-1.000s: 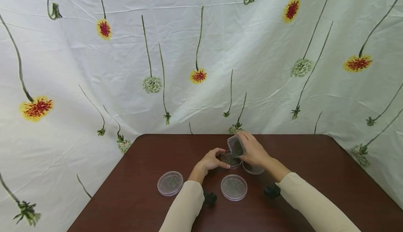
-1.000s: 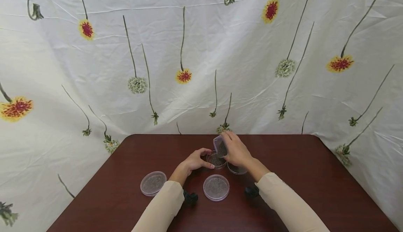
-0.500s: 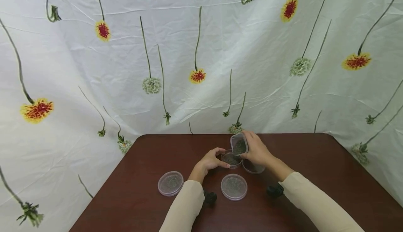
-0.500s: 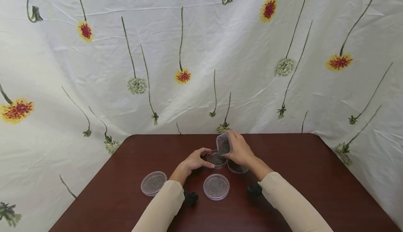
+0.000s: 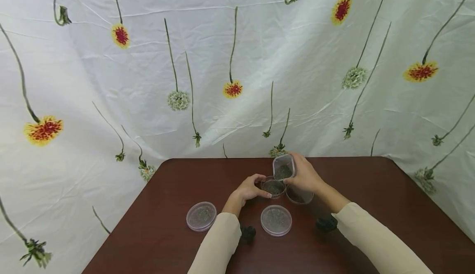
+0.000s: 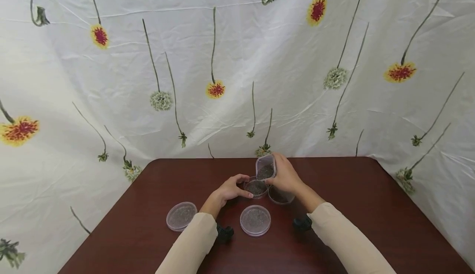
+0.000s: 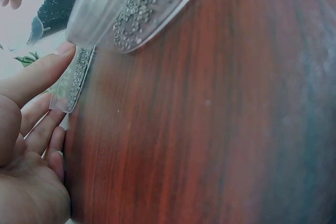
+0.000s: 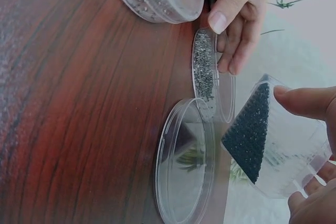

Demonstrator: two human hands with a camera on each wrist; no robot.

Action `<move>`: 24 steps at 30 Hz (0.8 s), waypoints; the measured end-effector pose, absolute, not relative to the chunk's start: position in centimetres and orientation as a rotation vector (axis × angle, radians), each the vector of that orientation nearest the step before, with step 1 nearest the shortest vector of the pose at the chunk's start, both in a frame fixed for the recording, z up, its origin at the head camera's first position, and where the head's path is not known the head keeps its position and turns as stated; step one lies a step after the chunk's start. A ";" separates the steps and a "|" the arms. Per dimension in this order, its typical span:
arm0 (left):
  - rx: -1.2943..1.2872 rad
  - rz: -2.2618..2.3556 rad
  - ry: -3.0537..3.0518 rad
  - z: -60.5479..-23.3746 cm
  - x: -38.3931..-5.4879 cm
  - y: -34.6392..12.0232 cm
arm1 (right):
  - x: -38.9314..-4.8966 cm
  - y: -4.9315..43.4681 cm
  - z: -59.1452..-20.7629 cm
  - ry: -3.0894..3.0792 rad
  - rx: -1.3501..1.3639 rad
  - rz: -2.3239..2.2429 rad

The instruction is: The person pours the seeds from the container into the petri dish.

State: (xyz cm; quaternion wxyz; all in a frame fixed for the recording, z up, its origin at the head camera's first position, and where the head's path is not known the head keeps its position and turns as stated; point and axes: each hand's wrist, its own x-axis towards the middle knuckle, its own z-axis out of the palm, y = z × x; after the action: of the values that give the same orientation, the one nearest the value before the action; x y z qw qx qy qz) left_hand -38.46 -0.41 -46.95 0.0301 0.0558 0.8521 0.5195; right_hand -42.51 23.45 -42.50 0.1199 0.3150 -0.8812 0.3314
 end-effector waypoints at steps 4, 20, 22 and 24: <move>0.160 1.609 2.623 -47.1 -38.5 -0.4 | -42.4 23.6 -42.3 -2.604 0.880 1.047; 0.177 1.652 2.610 -46.7 -38.1 -0.3 | -42.4 24.3 -41.3 -2.559 0.625 1.981; 0.176 1.649 2.611 -46.7 -38.1 -0.3 | -42.4 24.6 -41.2 -2.470 0.636 2.209; 0.173 1.644 2.609 -46.7 -38.0 -0.3 | -42.5 24.8 -41.2 -2.371 0.648 2.408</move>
State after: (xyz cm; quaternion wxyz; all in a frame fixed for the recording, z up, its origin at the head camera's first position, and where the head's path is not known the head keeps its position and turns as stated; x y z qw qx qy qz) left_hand -38.04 -0.31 -46.68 0.0263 0.0559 0.8445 0.5320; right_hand -42.46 24.80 -41.17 -0.1492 0.1863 -0.6814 0.6919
